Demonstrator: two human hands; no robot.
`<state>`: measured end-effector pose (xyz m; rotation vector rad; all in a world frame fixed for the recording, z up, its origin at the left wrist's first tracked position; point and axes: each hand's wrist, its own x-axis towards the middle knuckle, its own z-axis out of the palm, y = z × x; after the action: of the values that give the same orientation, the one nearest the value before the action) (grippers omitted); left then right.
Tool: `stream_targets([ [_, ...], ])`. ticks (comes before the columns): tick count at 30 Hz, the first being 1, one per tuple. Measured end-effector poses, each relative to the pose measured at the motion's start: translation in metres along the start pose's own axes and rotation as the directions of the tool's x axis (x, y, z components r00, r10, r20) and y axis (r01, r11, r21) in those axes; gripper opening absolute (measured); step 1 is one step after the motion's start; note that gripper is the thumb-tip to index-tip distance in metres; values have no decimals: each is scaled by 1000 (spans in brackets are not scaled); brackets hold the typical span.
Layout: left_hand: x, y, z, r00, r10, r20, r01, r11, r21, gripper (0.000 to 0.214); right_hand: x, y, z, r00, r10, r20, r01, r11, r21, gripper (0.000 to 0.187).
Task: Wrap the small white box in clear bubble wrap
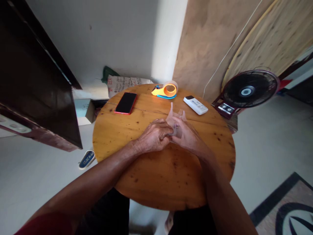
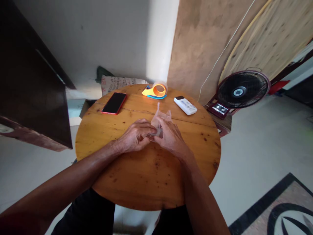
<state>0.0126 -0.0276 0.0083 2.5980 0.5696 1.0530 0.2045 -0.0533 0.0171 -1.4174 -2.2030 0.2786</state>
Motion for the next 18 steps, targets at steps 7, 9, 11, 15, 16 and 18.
stream_targets([
  [7, 0, -4, 3, 998, 64, -12, -64, 998, -21, 25, -2, 4, -8, 999, 13, 35, -14, 999, 44, 78],
  [9, 0, -7, 5, 998, 69, -8, -70, 997, -17, 25, -5, 8, -13, 998, 46, 52, -50, 995, 90, 76],
  [11, -1, -9, 7, 997, 71, -8, -71, 997, -6, 25, -7, 12, -17, 994, 92, 54, -98, 989, 115, 67],
  [15, -2, -10, 10, 998, 66, -20, -66, 998, 0, 24, -13, 15, -24, 989, 151, -3, -151, 987, 55, 49],
  [16, -2, -10, 11, 998, 64, -23, -64, 998, 1, 24, -15, 16, -26, 986, 165, -18, -164, 986, 33, 45],
  [18, -2, -9, 12, 997, 65, -30, -64, 998, 8, 25, -20, 16, -27, 975, 220, -39, -221, 975, -9, 37],
])
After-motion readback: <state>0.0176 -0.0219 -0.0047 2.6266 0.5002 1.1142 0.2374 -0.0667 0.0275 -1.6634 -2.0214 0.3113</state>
